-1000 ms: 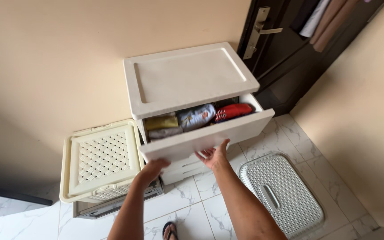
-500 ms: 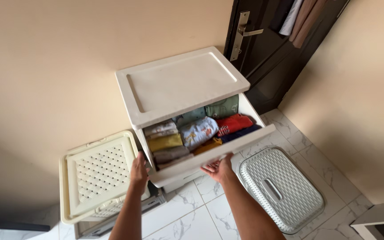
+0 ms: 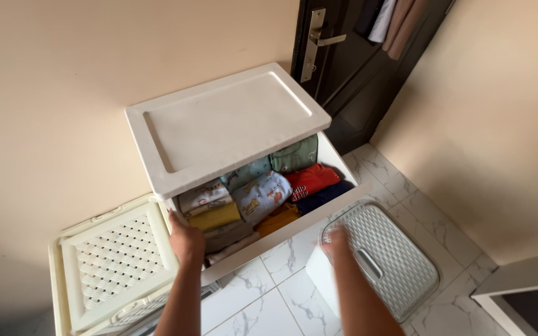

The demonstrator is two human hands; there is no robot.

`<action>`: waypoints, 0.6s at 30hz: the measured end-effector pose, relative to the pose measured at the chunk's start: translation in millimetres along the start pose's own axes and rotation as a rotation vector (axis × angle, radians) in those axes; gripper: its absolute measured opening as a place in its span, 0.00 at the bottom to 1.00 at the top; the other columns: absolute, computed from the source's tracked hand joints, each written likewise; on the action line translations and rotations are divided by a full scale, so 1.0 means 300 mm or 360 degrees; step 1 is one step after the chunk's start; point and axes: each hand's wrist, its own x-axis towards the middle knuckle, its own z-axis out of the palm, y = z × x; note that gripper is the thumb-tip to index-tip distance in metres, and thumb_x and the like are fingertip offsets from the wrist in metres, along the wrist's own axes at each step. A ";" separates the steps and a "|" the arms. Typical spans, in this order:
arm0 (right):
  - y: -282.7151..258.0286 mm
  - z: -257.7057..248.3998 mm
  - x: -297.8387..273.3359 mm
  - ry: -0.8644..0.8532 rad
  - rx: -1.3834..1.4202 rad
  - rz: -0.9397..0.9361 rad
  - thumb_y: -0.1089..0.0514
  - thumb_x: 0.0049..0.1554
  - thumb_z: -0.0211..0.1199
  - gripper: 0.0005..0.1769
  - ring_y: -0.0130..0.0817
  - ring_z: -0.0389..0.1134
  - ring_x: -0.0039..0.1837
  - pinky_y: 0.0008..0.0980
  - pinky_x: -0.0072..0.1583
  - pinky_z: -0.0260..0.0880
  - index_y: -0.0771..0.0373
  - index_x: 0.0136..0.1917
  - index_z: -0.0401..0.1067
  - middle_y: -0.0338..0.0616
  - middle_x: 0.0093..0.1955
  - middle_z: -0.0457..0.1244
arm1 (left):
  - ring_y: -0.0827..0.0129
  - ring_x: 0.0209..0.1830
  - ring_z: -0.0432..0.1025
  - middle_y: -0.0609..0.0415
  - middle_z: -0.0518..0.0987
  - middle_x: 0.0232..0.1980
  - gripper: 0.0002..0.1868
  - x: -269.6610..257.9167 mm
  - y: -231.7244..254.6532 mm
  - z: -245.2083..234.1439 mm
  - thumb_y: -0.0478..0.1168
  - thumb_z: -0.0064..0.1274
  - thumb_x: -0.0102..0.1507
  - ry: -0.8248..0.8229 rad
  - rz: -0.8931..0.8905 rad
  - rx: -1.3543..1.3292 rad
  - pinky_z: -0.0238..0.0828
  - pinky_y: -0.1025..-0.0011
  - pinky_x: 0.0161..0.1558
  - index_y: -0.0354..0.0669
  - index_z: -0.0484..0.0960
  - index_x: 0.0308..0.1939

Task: The person organizes folded clothes by removing them from a plastic drawer, placing them on top of the storage unit, and then neatly arranging them back into the drawer one by one. The person also retrieves another stack of folded clothes from a nearby bookshelf and places them into the same drawer.

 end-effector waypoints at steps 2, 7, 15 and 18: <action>-0.195 -0.120 0.050 0.0674 -0.0440 -0.0722 0.31 0.58 0.48 0.38 0.49 0.59 0.72 0.57 0.74 0.56 0.56 0.72 0.61 0.48 0.69 0.58 | 0.39 0.57 0.76 0.28 0.79 0.57 0.42 0.008 -0.005 -0.001 0.29 0.40 0.63 0.0012 -0.0039 -0.0040 0.73 0.50 0.58 0.59 0.52 0.81; -0.671 -0.066 0.249 0.0028 -0.1745 -0.1181 0.45 0.60 0.63 0.34 0.47 0.61 0.73 0.45 0.73 0.61 0.55 0.75 0.60 0.47 0.75 0.57 | 0.40 0.58 0.75 0.31 0.77 0.61 0.43 0.013 0.000 -0.019 0.31 0.42 0.62 -0.0010 -0.0101 -0.0078 0.70 0.51 0.61 0.62 0.52 0.80; -0.665 0.151 0.346 -0.0312 -0.2105 -0.1305 0.62 0.58 0.64 0.38 0.49 0.67 0.69 0.43 0.69 0.67 0.42 0.78 0.58 0.52 0.70 0.65 | 0.41 0.51 0.79 0.27 0.78 0.56 0.45 -0.009 -0.001 -0.057 0.31 0.43 0.61 -0.0139 -0.0043 0.0037 0.75 0.53 0.55 0.58 0.49 0.82; -0.726 0.137 0.247 -0.0342 -0.2278 -0.1085 0.66 0.57 0.62 0.37 0.47 0.70 0.65 0.45 0.65 0.71 0.40 0.75 0.60 0.51 0.67 0.67 | 0.42 0.48 0.81 0.28 0.81 0.52 0.45 -0.046 0.003 -0.074 0.32 0.45 0.60 -0.0255 -0.0097 0.0060 0.77 0.52 0.50 0.56 0.49 0.81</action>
